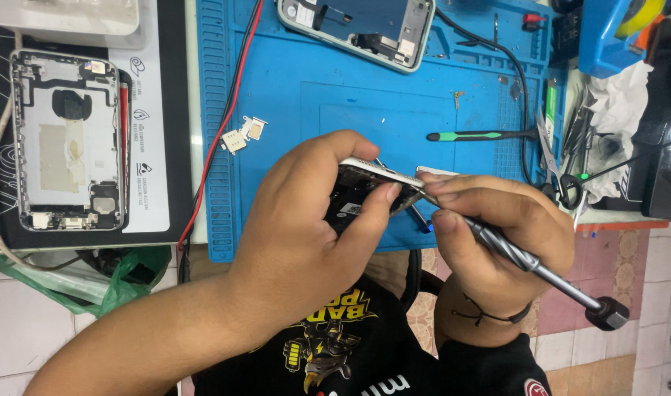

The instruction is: The person repairs a smartphone on a blue silicone mat, using a screwdriver to unscrew and pry components from the opened phone body. They lift out the battery, manipulate small internal parts with a tool, and later hold the phone frame while prying along its edge with a screwdriver.

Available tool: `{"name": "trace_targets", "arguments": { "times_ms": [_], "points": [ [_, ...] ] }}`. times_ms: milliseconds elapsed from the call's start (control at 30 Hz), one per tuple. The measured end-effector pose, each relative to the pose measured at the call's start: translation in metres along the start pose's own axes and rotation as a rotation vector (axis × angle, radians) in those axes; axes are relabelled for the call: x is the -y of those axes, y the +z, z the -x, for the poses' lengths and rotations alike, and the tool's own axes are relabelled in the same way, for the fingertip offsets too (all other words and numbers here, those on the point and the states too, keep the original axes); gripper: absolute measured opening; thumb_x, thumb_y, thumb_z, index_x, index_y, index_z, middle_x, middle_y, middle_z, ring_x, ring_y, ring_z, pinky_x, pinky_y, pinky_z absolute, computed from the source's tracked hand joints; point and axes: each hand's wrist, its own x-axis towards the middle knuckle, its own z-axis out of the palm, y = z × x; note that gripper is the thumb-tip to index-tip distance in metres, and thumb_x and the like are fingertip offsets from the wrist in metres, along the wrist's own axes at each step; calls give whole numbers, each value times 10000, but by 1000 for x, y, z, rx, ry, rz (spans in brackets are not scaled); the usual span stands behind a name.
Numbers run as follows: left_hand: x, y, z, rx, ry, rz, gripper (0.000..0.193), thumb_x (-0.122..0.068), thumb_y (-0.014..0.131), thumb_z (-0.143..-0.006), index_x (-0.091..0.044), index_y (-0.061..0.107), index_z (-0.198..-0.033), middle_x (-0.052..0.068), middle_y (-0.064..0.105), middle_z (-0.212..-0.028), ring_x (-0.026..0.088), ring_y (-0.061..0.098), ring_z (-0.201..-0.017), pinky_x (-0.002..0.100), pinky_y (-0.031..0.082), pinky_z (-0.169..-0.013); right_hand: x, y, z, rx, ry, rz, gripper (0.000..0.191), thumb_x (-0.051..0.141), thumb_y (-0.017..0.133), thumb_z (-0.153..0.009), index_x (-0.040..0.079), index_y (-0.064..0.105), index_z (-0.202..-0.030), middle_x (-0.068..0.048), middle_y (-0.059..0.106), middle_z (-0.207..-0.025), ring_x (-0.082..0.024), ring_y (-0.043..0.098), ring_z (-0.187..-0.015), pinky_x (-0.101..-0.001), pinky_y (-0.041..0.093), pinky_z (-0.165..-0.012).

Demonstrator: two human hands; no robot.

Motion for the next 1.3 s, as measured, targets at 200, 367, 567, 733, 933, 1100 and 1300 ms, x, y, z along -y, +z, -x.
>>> {"name": "trace_targets", "arguments": {
  "times_ms": [200, 367, 567, 733, 933, 1100, 1300],
  "points": [
    [-3, -1, -7, 41, -130, 89, 332, -126, 757, -977, -6, 570, -1224, 114, 708, -1001, 217, 739, -863, 331, 574, -744, -4, 11, 10, -134, 146, -322, 174, 70, 722, -1039, -42, 593, -1067, -186, 686, -1031, -254, 741, -980, -443, 654, -1011],
    [-9, -2, -15, 79, -341, 183, 348, -142, 739, -941, -15, 562, -1213, 70, 738, -898, 160, 755, -787, 295, 584, -678, -7, 17, 23, -170, 181, -310, 187, 78, 708, -1073, -46, 568, -1070, -180, 669, -1058, -246, 721, -1007, -444, 634, -1046],
    [-15, -7, -25, 170, -501, 190, 342, -181, 723, -919, -34, 566, -1186, 33, 729, -808, 105, 702, -700, 285, 544, -584, -6, 18, 24, -159, 170, -303, 206, 97, 687, -1101, -56, 550, -1084, -201, 653, -1072, -268, 713, -1030, -452, 621, -1068],
    [-10, -16, -37, 265, -448, 110, 324, -222, 734, -922, -54, 595, -1161, 53, 683, -785, 116, 600, -650, 300, 480, -544, -9, 22, 28, -198, 161, -432, 298, 205, 634, -1134, -76, 541, -1099, -238, 647, -1087, -300, 703, -1024, -464, 608, -1050],
    [15, -24, -62, 505, -352, -119, 399, -304, 756, -881, -85, 607, -1179, 96, 715, -823, 210, 674, -709, 360, 504, -619, -17, 9, 42, -263, 178, -420, 346, 237, 587, -1208, -83, 500, -1112, -260, 626, -1058, -300, 662, -954, -518, 606, -979],
    [29, -10, -76, 690, -192, -330, 437, -282, 767, -835, -43, 603, -1162, 182, 711, -975, 364, 706, -925, 455, 542, -775, -22, -18, 59, -216, 147, -298, 363, 240, 576, -1242, -92, 497, -1120, -262, 635, -1050, -304, 666, -891, -498, 629, -936],
    [38, 9, -72, 924, -315, -567, 371, -249, 718, -843, -75, 606, -1152, 192, 689, -1021, 406, 670, -992, 495, 520, -832, -27, -33, 75, -155, 188, -236, 351, 214, 605, -1230, -96, 517, -1091, -246, 632, -1030, -287, 666, -856, -463, 632, -915]
  ]
}}
